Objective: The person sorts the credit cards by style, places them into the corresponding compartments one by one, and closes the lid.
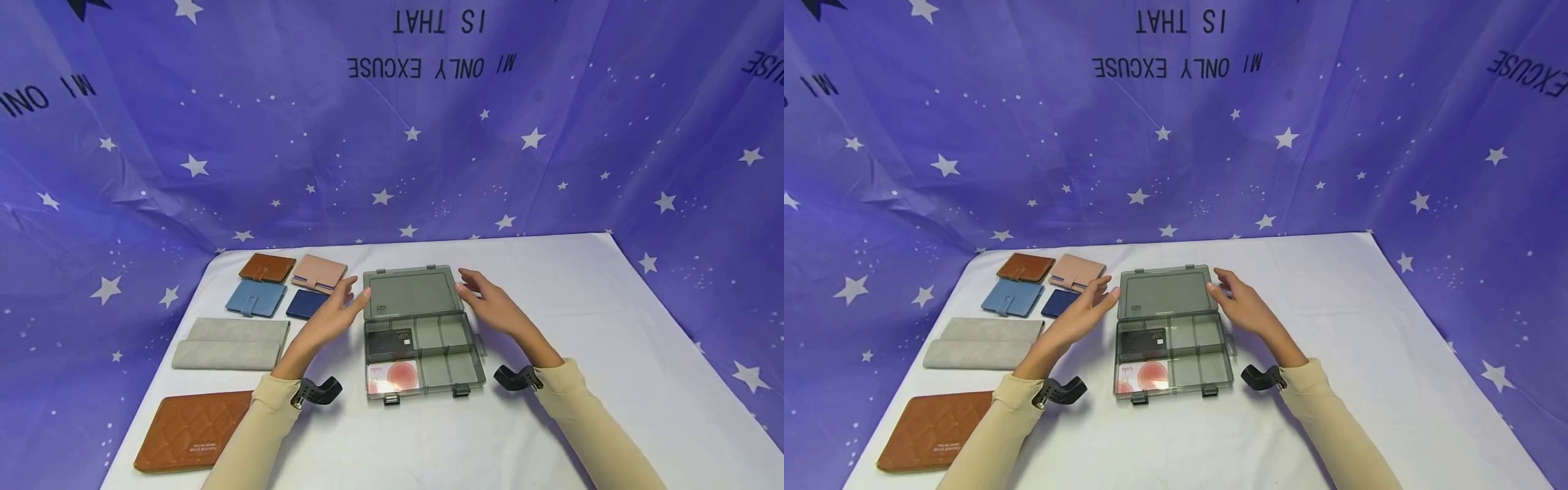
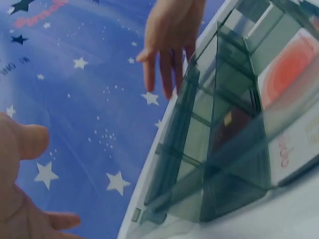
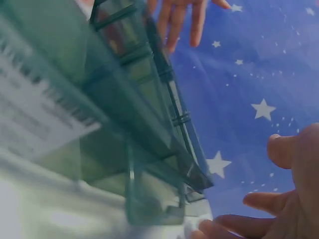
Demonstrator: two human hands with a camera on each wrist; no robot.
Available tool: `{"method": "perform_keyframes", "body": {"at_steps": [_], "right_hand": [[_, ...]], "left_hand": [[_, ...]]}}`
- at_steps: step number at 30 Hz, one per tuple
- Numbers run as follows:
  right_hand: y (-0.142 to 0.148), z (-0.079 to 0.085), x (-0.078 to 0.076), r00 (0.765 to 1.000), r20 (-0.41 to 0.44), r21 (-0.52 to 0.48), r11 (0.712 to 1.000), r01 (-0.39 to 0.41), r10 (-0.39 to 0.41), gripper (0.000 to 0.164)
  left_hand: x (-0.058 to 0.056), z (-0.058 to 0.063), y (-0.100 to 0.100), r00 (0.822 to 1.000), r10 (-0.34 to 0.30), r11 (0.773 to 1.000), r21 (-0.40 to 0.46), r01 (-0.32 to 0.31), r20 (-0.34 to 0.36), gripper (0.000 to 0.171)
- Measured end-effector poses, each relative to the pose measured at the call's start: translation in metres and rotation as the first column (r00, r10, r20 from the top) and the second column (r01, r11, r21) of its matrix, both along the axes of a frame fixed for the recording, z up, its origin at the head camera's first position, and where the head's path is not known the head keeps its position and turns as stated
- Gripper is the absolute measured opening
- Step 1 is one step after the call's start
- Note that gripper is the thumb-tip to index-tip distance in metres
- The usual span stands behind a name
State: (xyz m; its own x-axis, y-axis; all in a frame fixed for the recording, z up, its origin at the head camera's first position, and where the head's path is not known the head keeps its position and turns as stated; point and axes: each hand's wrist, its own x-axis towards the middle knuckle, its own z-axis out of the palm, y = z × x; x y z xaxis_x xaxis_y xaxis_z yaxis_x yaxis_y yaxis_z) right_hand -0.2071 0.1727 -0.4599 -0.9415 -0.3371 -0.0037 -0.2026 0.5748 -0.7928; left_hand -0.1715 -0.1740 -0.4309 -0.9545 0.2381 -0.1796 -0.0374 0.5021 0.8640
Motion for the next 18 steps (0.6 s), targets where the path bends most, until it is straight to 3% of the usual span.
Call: {"method": "perform_keyframes", "body": {"at_steps": [3, 7, 11, 15, 18], "right_hand": [[0.001, -0.006, -0.004, 0.992, 0.124, -0.119, 0.993, -0.002, 0.017, 0.067], [0.001, -0.011, -0.007, 0.977, 0.209, -0.242, 0.970, 0.001, 0.052, 0.067], [0.003, -0.014, -0.009, 0.978, 0.204, -0.307, 0.952, 0.022, 0.043, 0.065], [0.005, -0.008, -0.008, 0.987, 0.159, -0.363, 0.931, 0.036, 0.024, 0.062], [0.007, 0.003, -0.006, 0.994, 0.105, -0.383, 0.923, 0.022, 0.019, 0.061]], "left_hand": [[0.001, -0.001, 0.004, 0.997, -0.002, 0.999, 0.052, -0.002, 0.078, 0.083], [0.000, -0.007, 0.009, 0.990, -0.006, 0.994, 0.108, -0.009, 0.142, 0.082], [-0.001, -0.010, 0.010, 0.992, 0.027, 0.985, 0.166, -0.047, 0.120, 0.079], [-0.002, -0.007, 0.008, 0.992, 0.090, 0.947, 0.302, -0.112, 0.086, 0.072], [-0.003, -0.001, 0.007, 0.993, 0.114, 0.924, 0.363, -0.120, 0.038, 0.068]]}}
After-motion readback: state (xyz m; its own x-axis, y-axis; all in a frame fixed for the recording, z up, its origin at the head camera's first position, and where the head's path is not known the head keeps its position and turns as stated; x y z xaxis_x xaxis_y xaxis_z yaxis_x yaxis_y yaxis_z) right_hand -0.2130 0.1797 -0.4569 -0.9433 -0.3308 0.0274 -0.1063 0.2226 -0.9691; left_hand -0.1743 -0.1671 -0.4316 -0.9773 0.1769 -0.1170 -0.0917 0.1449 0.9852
